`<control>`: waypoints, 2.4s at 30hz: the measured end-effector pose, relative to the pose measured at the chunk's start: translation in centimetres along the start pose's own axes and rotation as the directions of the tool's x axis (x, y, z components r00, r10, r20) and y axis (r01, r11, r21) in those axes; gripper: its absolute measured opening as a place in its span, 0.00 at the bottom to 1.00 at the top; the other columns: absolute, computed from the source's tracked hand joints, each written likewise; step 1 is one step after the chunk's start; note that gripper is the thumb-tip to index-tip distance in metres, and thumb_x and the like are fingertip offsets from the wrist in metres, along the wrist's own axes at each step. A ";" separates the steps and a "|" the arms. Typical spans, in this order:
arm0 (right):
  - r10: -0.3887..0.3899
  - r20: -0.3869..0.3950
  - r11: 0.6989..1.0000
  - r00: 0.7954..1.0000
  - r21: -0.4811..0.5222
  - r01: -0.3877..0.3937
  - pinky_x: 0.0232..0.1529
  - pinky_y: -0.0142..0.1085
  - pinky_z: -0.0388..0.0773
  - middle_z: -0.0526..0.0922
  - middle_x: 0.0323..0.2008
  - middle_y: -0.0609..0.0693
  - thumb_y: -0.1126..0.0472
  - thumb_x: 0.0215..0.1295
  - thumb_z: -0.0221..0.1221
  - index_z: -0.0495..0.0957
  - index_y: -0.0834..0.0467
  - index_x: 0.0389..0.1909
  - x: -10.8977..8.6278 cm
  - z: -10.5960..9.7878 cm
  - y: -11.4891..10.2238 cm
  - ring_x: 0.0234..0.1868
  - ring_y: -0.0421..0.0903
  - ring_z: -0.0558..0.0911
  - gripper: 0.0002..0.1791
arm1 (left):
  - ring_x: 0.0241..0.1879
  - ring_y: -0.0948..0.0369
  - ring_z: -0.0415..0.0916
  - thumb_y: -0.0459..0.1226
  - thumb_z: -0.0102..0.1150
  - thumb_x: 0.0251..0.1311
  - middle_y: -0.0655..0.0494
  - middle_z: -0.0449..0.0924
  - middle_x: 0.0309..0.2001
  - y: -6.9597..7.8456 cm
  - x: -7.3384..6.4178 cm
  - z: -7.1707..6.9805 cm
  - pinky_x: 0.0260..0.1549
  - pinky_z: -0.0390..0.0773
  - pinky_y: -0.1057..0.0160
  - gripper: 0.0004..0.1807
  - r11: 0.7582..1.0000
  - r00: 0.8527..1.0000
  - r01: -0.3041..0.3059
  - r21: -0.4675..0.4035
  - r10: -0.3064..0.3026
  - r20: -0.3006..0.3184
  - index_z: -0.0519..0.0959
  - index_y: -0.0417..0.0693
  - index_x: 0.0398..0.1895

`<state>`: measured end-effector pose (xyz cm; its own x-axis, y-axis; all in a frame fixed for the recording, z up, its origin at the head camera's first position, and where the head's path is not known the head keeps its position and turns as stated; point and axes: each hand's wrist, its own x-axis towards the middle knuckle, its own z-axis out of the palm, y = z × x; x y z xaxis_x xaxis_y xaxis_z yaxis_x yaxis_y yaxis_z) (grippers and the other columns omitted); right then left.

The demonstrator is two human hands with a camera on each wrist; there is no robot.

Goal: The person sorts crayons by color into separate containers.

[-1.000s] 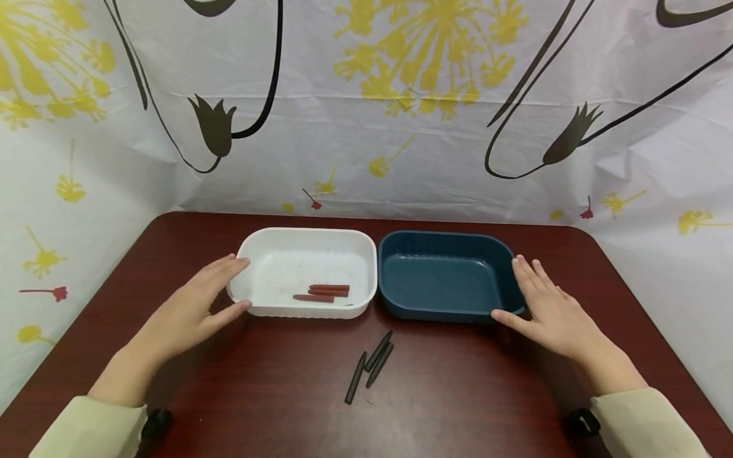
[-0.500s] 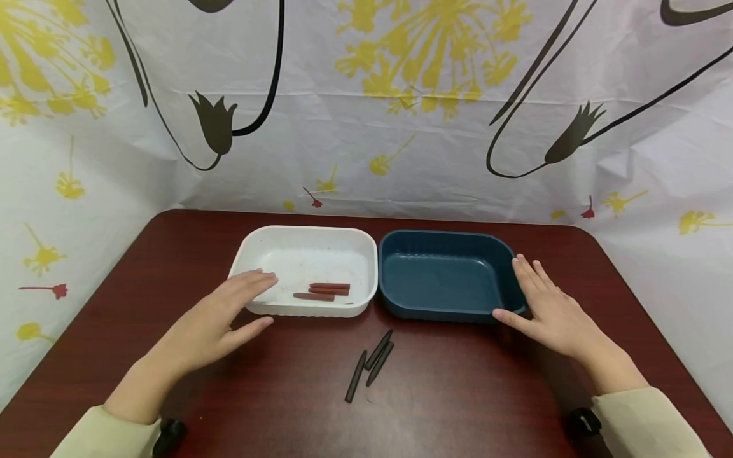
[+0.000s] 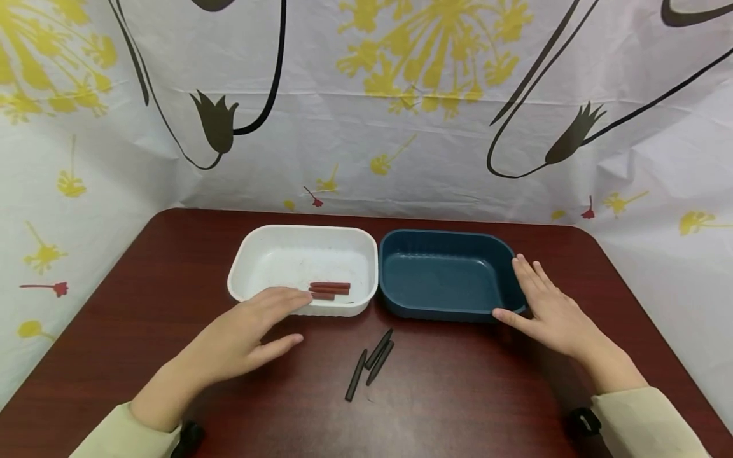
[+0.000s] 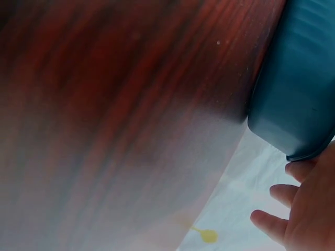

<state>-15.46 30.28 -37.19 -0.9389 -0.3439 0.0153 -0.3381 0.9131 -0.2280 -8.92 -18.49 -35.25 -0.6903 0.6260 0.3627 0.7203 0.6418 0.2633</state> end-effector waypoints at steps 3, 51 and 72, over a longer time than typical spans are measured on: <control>0.002 0.005 1.000 1.000 0.003 -0.002 0.52 0.71 0.55 0.33 0.74 0.48 0.34 0.58 0.52 0.34 0.54 0.73 0.0 0.0 0.0 0.74 0.54 0.36 0.54 | 0.61 0.64 0.65 0.48 0.56 0.60 0.61 0.70 0.59 0.6 0.5 0.3 0.60 0.64 0.64 0.27 1.000 1.000 -0.021 0.003 0.021 0.014 0.69 0.51 0.61; 0.013 0.023 0.999 1.000 0.047 -0.014 0.57 0.68 0.54 0.31 0.73 0.46 0.34 0.57 0.54 0.34 0.53 0.73 0.0 -0.4 0.1 0.73 0.56 0.32 0.54 | 0.28 0.66 0.68 0.61 0.57 0.51 0.67 0.73 0.25 5.1 4.9 6.2 0.23 0.69 0.68 0.20 0.990 0.911 0.106 0.095 -0.135 0.390 0.78 0.56 0.28; 0.025 0.029 0.997 0.999 0.069 -0.027 0.57 0.68 0.53 0.30 0.73 0.44 0.34 0.57 0.54 0.34 0.52 0.73 -0.1 -0.3 0.2 0.73 0.56 0.31 0.54 | 0.15 0.71 0.65 0.47 0.66 0.46 0.68 0.67 0.14 5.0 5.6 6.0 0.15 0.66 0.71 0.11 0.986 0.851 0.161 -0.035 -0.121 0.512 0.75 0.57 0.29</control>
<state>-15.46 30.53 -36.92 -0.9448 -0.3270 -0.0184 -0.3073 0.9046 -0.2953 -9.53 -9.12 -37.24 -0.7089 0.6817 -0.1809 0.6016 0.7183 0.3495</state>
